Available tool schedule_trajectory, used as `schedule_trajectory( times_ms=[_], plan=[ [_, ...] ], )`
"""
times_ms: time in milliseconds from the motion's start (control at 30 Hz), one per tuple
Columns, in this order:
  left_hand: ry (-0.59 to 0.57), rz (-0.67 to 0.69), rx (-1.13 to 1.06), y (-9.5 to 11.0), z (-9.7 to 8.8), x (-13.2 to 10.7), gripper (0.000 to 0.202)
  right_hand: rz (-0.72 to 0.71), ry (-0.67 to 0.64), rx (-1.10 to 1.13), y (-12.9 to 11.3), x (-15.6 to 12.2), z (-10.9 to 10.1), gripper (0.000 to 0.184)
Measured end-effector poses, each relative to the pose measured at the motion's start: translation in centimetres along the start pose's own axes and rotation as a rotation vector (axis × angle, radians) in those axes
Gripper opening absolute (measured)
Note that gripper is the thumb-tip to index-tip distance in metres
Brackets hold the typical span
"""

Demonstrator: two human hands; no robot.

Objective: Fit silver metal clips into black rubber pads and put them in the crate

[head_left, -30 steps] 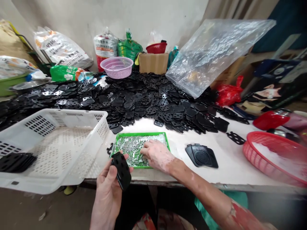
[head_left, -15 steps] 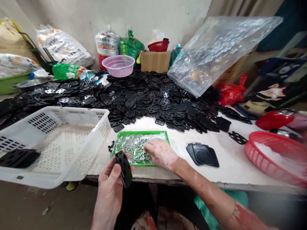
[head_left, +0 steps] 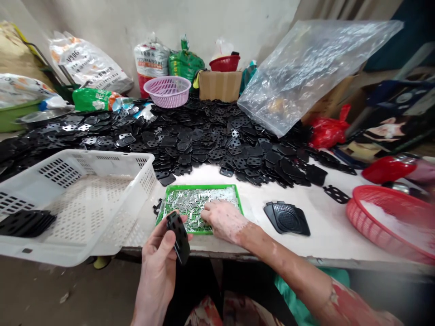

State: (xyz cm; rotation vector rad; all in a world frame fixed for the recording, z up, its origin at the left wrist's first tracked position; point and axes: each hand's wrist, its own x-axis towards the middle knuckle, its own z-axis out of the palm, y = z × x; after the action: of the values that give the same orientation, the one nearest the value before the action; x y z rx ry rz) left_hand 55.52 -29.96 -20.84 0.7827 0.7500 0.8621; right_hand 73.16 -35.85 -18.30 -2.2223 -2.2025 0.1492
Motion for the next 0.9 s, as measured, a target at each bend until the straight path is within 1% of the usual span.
schedule_trajectory(
  times_ms=[67,167,200,233,267,300,367,433,533,633,700,800,900],
  plan=[
    [0.009,0.008,-0.004,0.0,-0.1,0.0,0.047,0.019,0.044,0.106,0.5,-0.1,0.2,0.013],
    [-0.002,0.013,0.004,-0.2,-0.1,-0.1,0.045,0.074,0.217,0.422,1.5,-0.3,0.6,0.012],
    [-0.015,0.017,0.004,-0.2,-0.1,-0.1,0.043,0.094,0.267,0.51,1.8,-0.3,0.6,0.013],
    [-0.029,0.02,0.0,-0.3,-0.1,0.0,0.041,0.121,0.295,0.545,2.1,-0.4,0.7,0.015],
    [-0.041,0.025,-0.005,-0.4,-0.1,0.0,0.04,0.155,0.297,0.518,2.3,-0.4,0.6,0.018],
    [-0.047,0.031,-0.013,-0.4,0.0,0.0,0.039,0.194,0.283,0.435,2.4,-0.5,0.6,0.021],
    [-0.043,0.033,-0.016,-0.4,0.1,0.1,0.041,0.241,0.234,0.197,2.3,-0.6,0.3,0.026],
    [-0.033,0.029,-0.013,-0.4,0.2,0.1,0.042,0.211,0.177,0.051,1.9,-0.6,0.1,0.024],
    [-0.048,0.025,-0.005,-0.5,0.3,0.0,0.038,0.113,0.081,0.029,1.1,-0.1,0.1,0.013],
    [-0.073,0.018,0.004,-0.6,0.3,-0.1,0.038,0.084,0.007,0.029,0.8,0.4,0.2,0.012],
    [-0.066,0.026,-0.001,-0.7,0.2,0.0,0.037,0.071,0.001,0.02,0.9,0.4,0.2,0.014],
    [-0.049,0.034,-0.001,-0.6,0.1,0.0,0.037,-0.005,0.013,0.03,1.2,-0.3,0.1,0.016],
    [-0.055,0.002,0.014,-0.6,0.3,0.0,0.043,-0.027,0.032,0.012,1.3,-0.8,0.1,0.016]
  ],
)
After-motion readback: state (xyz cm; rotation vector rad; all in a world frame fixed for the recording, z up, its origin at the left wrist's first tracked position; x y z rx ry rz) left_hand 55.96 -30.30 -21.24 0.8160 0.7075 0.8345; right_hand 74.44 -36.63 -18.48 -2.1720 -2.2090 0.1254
